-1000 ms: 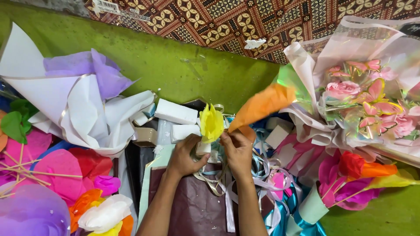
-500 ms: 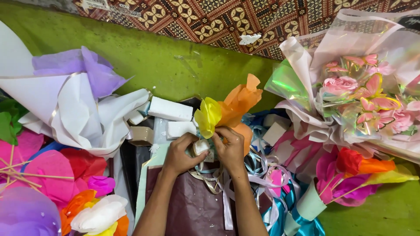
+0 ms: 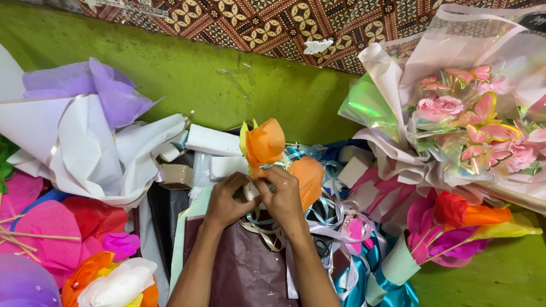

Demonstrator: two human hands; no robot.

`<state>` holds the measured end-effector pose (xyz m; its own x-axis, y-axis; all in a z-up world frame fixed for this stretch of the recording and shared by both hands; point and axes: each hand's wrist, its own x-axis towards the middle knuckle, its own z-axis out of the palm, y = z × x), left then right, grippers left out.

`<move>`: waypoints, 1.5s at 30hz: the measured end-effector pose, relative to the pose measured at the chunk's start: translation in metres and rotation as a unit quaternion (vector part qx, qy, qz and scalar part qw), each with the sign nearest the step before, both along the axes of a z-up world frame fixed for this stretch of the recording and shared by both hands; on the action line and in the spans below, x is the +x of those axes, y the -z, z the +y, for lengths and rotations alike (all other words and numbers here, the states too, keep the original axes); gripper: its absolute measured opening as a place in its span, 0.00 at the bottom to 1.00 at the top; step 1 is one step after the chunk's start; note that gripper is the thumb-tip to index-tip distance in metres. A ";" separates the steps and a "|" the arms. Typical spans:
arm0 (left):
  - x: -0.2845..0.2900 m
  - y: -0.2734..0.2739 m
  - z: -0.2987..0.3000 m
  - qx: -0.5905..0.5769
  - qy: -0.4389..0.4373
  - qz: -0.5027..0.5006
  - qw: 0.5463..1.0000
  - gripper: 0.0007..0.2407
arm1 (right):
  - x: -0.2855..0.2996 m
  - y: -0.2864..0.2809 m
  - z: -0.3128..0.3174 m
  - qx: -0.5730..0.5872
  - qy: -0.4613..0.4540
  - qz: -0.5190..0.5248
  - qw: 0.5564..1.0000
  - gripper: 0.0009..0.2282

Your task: Assembling a small bouquet by wrapping a foam base with ribbon and inserting various paper flowers.

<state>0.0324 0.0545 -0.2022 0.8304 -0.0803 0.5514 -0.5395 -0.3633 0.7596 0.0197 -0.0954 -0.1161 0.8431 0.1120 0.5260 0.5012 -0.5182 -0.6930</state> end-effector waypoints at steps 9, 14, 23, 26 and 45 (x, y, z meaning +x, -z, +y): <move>-0.001 0.007 0.000 -0.027 0.008 -0.014 1.000 0.13 | 0.004 0.011 -0.006 -0.027 0.063 0.075 0.995 0.09; 0.000 0.018 0.001 -0.007 0.015 0.006 1.000 0.10 | 0.001 -0.005 -0.001 -0.035 0.086 0.096 0.991 0.08; 0.000 0.009 -0.003 -0.029 0.014 0.021 0.999 0.13 | -0.001 -0.006 -0.003 -0.091 0.099 0.076 0.988 0.08; -0.001 0.012 0.000 -0.026 0.024 0.029 0.999 0.14 | 0.002 0.001 -0.002 -0.081 0.108 0.087 0.987 0.08; -0.003 -0.004 -0.007 -0.017 -0.043 0.000 0.999 0.14 | 0.000 -0.012 -0.025 -0.002 0.065 0.156 0.986 0.06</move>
